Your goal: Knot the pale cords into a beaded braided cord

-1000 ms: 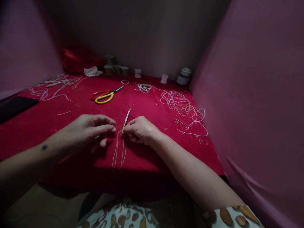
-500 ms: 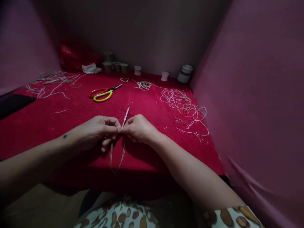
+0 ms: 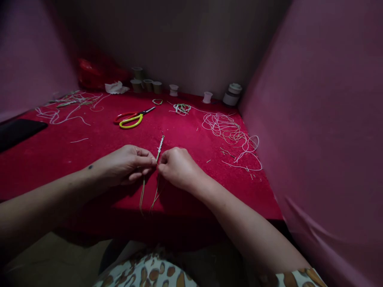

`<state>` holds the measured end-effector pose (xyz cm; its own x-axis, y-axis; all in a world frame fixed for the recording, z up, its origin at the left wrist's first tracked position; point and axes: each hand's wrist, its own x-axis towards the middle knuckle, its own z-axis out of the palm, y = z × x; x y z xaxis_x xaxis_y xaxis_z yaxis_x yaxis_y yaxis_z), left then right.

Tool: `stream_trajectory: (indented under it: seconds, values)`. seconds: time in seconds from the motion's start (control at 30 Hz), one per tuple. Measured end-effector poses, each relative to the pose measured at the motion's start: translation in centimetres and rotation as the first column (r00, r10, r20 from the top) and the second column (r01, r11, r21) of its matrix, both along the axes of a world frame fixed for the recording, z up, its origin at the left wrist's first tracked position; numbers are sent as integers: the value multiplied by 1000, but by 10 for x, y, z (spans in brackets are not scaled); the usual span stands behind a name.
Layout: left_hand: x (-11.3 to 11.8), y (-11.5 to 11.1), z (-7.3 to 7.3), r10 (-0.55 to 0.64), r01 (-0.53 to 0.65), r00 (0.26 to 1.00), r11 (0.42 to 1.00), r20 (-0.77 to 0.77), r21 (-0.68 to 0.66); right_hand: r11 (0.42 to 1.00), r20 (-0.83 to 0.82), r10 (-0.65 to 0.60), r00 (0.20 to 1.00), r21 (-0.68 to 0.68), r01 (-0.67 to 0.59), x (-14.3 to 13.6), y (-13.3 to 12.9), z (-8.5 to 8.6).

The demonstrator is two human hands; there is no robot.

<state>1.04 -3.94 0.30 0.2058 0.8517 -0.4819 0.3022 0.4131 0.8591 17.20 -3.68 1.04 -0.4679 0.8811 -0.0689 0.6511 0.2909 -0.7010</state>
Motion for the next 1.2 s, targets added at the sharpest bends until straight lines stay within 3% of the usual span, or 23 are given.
stream_trajectory:
  seconds: [0.07,0.17,0.27,0.3,0.37,0.4,0.43,0.47,0.53,0.57,0.6,0.63,0.67,0.73,0.8,0.9,1.2]
  values:
    - [2,-1,2,26,-25,999,999,38,-24,988,79,40,996,147,-51,0,-19,1]
    - [5,-3,3,74,-62,981,996,182,-71,952,277,119,954,243,-189,-4,-56,0]
    - [7,-5,1,118,-97,960,991,254,-92,899,424,324,846,141,-415,-8,-85,6]
    - [7,-6,1,129,-106,955,989,267,-99,859,446,427,787,73,-507,-7,-91,11]
    - [7,-7,0,145,-116,943,987,300,-112,683,396,682,615,-43,-729,-5,-93,22]
    - [7,-7,0,151,-119,936,986,317,-119,623,358,744,565,-63,-780,-3,-90,26]
    - [6,-8,-1,158,-124,931,985,330,-122,631,334,740,583,-48,-774,0,-85,30]
    - [6,-8,-1,163,-129,926,984,340,-121,712,318,663,677,11,-702,2,-77,31]
    - [6,-9,-1,161,-130,922,985,352,-109,921,179,301,937,198,-334,4,-58,28]
    - [5,-9,-2,154,-125,923,987,353,-102,966,74,133,988,212,-146,4,-47,25]
    - [5,-9,-2,146,-120,924,988,353,-95,991,-29,-1,1000,132,5,3,-37,20]
    - [5,-9,-3,138,-113,927,989,349,-90,996,-118,-77,990,-43,72,2,-28,15]
    - [4,-8,-3,130,-108,931,991,341,-85,966,-195,-133,972,-243,84,1,-21,11]
    - [3,-7,-4,107,-90,942,994,319,-66,846,-353,-210,912,-533,-11,-2,-9,4]
    - [3,-6,-5,75,-65,950,997,302,-43,730,-454,-268,850,-672,-129,-5,-2,0]
    - [2,-6,-4,47,-40,959,999,280,-30,643,-462,-323,826,-747,-166,-6,3,-2]
    - [-2,-12,-7,13,-17,979,1000,203,18,743,-323,-281,904,-669,-8,-7,11,-3]
